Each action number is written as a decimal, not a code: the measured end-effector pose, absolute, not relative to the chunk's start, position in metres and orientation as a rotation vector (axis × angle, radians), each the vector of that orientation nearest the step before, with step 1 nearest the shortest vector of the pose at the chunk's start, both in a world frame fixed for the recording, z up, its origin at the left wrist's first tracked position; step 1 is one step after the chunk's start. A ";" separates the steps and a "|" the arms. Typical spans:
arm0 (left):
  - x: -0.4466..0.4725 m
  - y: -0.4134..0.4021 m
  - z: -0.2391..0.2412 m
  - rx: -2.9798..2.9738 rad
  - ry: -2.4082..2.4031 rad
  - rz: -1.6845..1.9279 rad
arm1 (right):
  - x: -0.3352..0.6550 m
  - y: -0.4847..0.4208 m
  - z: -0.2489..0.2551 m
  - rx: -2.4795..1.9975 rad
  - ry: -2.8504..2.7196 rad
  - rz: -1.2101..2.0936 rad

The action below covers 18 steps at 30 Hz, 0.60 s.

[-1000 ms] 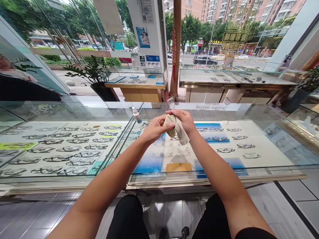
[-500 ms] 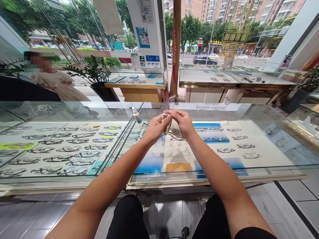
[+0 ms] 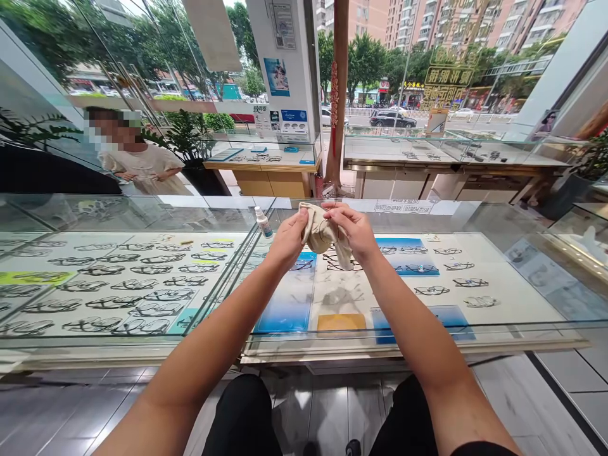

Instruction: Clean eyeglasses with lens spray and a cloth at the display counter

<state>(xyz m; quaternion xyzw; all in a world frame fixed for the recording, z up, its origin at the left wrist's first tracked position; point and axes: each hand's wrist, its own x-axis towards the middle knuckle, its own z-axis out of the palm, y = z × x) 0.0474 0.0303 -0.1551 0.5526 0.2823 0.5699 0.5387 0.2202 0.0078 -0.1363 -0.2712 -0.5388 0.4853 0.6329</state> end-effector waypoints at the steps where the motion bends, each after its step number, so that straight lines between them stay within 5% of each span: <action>1: 0.046 0.032 -0.154 1.291 0.667 1.383 | 0.220 0.008 -0.137 -0.627 -1.274 1.093; 18: 0.036 0.030 -0.147 1.349 0.707 1.392 | 0.220 0.009 -0.142 -0.799 -1.484 1.122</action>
